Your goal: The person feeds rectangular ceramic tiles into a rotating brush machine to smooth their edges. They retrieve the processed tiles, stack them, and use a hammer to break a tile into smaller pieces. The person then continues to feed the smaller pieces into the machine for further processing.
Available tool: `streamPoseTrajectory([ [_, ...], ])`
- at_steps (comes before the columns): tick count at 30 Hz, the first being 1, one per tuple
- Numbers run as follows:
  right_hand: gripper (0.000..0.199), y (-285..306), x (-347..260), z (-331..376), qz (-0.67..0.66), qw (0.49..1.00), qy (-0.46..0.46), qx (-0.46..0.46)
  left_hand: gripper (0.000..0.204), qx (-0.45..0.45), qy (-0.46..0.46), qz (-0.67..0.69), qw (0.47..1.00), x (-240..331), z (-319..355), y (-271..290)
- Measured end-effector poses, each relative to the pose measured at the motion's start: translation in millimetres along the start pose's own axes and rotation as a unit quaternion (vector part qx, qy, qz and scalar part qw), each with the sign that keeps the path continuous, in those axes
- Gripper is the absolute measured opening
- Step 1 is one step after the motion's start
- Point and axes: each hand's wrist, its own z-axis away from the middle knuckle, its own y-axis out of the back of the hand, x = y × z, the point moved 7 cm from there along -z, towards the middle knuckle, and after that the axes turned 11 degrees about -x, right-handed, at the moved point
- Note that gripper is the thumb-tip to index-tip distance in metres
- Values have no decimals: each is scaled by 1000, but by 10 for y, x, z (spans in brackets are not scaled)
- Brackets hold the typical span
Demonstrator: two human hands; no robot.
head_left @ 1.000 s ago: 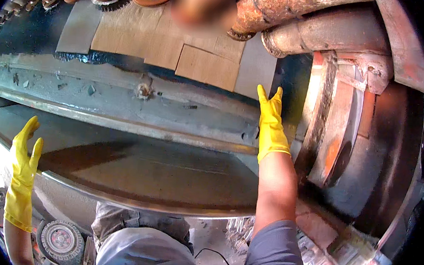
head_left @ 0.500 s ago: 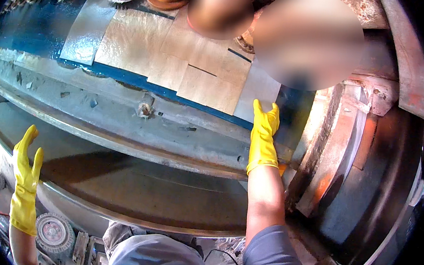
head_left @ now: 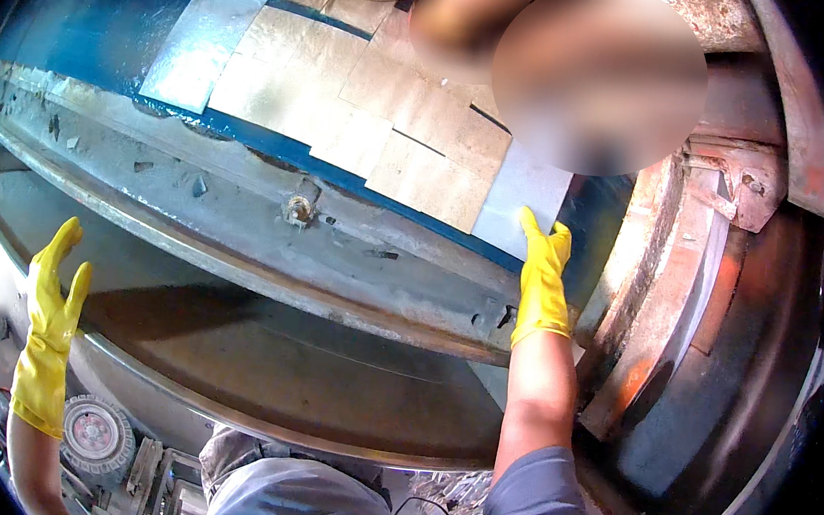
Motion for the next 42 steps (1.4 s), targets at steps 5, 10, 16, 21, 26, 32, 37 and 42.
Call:
streamPoseTrajectory([
  [5, 79, -29, 235, -195, -89, 995, -50, -1, 52, -23, -2, 6, 1000, 41, -7, 41],
  [10, 72, -11, 544, -526, -37, 995, 69, 61, 51, -4, 3, 12, 1000, 68, 66, 10],
  [16, 71, 347, 1077, -625, 53, 994, -2, 97, 50, 19, 7, 16, 1000, 56, 213, -45],
  [21, 57, 485, 894, 144, -207, 963, -164, -49, 52, 56, 5, 13, 998, 178, 389, -41],
  [26, 52, 795, 243, 1481, -185, 962, -171, -102, 51, 83, -10, 85, 993, 182, 401, -5],
  [32, 38, 1213, 611, 2321, -207, 968, -57, -131, 49, 47, -10, 73, 996, 29, 413, -69],
  [37, 42, 1569, 784, 3467, -98, 993, 70, -8, 48, 60, -68, 85, 992, -46, 349, -115],
  [42, 37, 1476, 878, 4928, -228, 968, 107, -14, 49, 159, -124, 72, 977, -162, 390, -134],
])
